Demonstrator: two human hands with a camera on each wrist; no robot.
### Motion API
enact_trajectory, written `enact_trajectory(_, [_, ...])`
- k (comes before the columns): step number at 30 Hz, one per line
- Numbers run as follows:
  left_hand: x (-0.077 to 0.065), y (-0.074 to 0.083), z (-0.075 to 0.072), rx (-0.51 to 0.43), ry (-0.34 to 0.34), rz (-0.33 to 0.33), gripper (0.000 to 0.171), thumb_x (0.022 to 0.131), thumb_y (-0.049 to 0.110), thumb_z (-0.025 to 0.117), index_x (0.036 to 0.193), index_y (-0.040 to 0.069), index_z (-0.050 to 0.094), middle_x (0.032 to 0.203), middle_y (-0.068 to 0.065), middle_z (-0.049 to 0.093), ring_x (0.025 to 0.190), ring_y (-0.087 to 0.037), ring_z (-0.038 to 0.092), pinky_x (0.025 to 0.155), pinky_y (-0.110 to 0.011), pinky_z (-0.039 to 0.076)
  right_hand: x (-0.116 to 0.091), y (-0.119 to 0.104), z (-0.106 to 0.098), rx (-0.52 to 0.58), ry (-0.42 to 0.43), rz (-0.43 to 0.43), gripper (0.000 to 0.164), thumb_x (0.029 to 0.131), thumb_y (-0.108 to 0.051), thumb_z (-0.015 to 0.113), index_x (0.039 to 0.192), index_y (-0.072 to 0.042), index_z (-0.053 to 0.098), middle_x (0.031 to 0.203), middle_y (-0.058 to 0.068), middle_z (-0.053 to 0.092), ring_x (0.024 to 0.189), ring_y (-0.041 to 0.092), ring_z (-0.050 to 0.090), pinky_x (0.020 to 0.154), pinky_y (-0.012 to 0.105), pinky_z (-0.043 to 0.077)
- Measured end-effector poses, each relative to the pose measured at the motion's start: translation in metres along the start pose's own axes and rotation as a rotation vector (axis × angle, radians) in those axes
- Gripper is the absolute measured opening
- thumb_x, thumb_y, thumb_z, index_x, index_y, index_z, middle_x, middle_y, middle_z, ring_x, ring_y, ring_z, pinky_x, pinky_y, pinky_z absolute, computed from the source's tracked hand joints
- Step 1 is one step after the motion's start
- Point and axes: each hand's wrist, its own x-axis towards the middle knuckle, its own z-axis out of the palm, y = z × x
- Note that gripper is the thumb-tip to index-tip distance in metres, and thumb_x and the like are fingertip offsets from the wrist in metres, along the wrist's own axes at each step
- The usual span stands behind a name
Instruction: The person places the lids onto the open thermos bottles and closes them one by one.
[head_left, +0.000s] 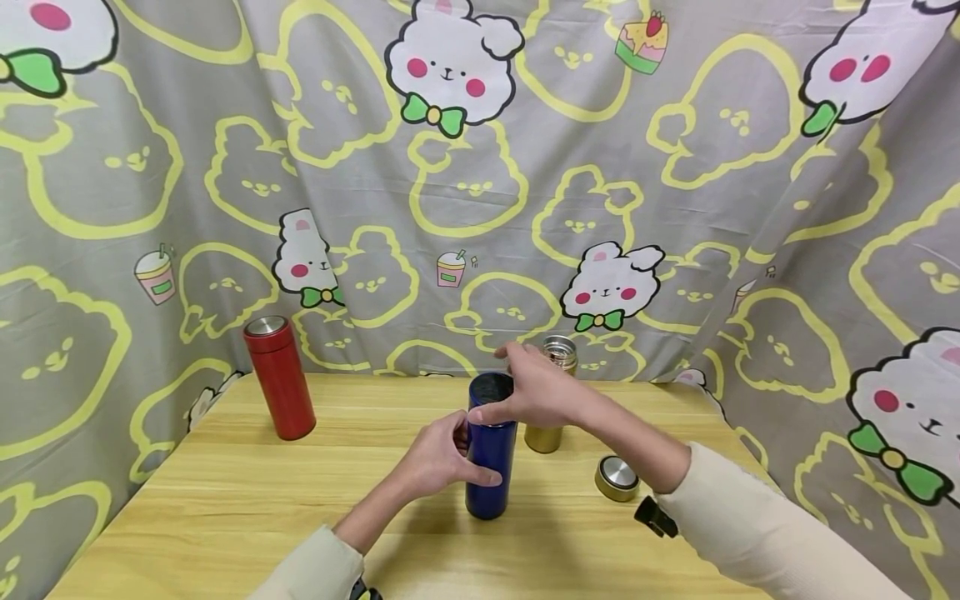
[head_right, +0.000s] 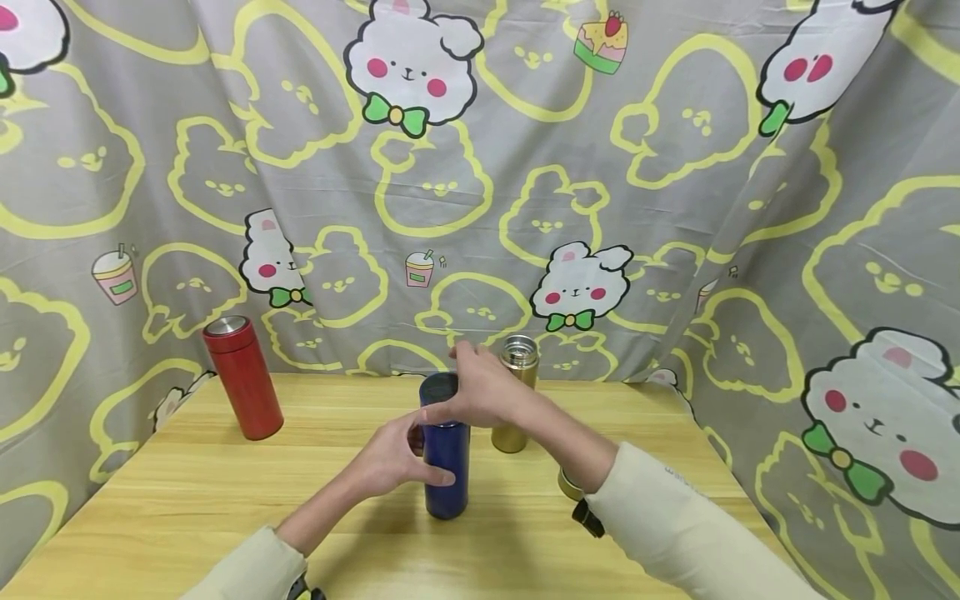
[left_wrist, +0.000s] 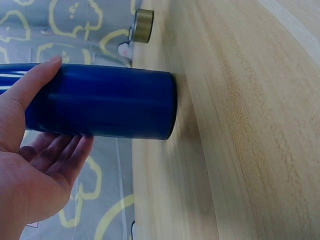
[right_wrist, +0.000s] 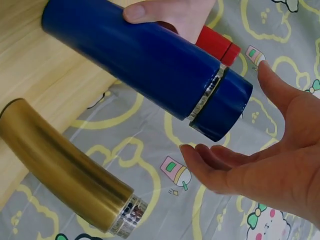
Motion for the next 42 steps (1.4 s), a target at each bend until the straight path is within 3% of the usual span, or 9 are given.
enact_trajectory(3, [0.0, 0.0, 0.001, 0.0, -0.002, -0.002, 0.057, 0.066, 0.04, 0.095, 0.096, 0.013, 0.055, 0.084, 0.0, 0.05, 0.075, -0.016, 0.049, 0.061, -0.03, 0.041, -0.002, 0.001, -0.004, 0.039, -0.038, 0.001, 0.089, 0.082, -0.045, 0.083, 0.149, -0.006, 0.041, 0.139, 0.02, 0.057, 0.126, 0.034, 0.057, 0.102, 0.051, 0.049])
enact_trajectory(8, [0.0, 0.001, 0.001, -0.014, -0.007, -0.012, 0.058, 0.066, 0.04, 0.095, 0.1, 0.014, 0.056, 0.087, 0.001, 0.055, 0.078, -0.017, 0.052, 0.065, -0.032, 0.044, -0.003, 0.002, -0.008, 0.099, -0.085, -0.017, 0.078, 0.083, -0.03, 0.084, 0.147, -0.007, 0.047, 0.141, 0.019, 0.058, 0.124, 0.035, 0.06, 0.103, 0.05, 0.049])
enact_trajectory(20, [0.0, -0.001, 0.0, -0.029, -0.005, -0.018, 0.06, 0.066, 0.04, 0.095, 0.108, 0.015, 0.059, 0.096, 0.0, 0.065, 0.085, -0.018, 0.06, 0.073, -0.035, 0.051, -0.003, 0.005, -0.008, 0.132, -0.102, -0.058, 0.064, 0.081, -0.016, 0.083, 0.138, -0.003, 0.057, 0.128, 0.011, 0.067, 0.112, 0.024, 0.064, 0.101, 0.044, 0.05])
enact_trajectory(26, [0.0, -0.001, 0.0, -0.022, -0.002, -0.016, 0.059, 0.065, 0.041, 0.095, 0.104, 0.015, 0.059, 0.092, 0.0, 0.061, 0.082, -0.018, 0.056, 0.07, -0.034, 0.047, 0.0, 0.006, -0.006, 0.115, -0.065, -0.046, 0.058, 0.079, -0.023, 0.086, 0.128, -0.005, 0.063, 0.118, 0.007, 0.07, 0.102, 0.02, 0.065, 0.093, 0.04, 0.053])
enact_trajectory(34, [0.0, 0.0, 0.0, -0.011, 0.001, -0.017, 0.059, 0.065, 0.043, 0.095, 0.102, 0.016, 0.058, 0.091, 0.002, 0.061, 0.082, -0.017, 0.057, 0.07, -0.033, 0.048, 0.001, 0.005, 0.001, 0.012, 0.049, 0.029, 0.057, 0.073, -0.045, 0.09, 0.105, -0.008, 0.06, 0.09, 0.002, 0.065, 0.08, 0.019, 0.059, 0.067, 0.03, 0.048])
enact_trajectory(42, [0.0, 0.0, 0.001, -0.009, 0.004, -0.019, 0.059, 0.065, 0.042, 0.095, 0.099, 0.014, 0.056, 0.087, 0.0, 0.055, 0.078, -0.017, 0.052, 0.065, -0.032, 0.043, 0.0, 0.005, 0.003, 0.015, 0.052, 0.032, 0.061, 0.074, -0.046, 0.089, 0.106, -0.007, 0.057, 0.09, 0.004, 0.062, 0.078, 0.02, 0.057, 0.065, 0.03, 0.046])
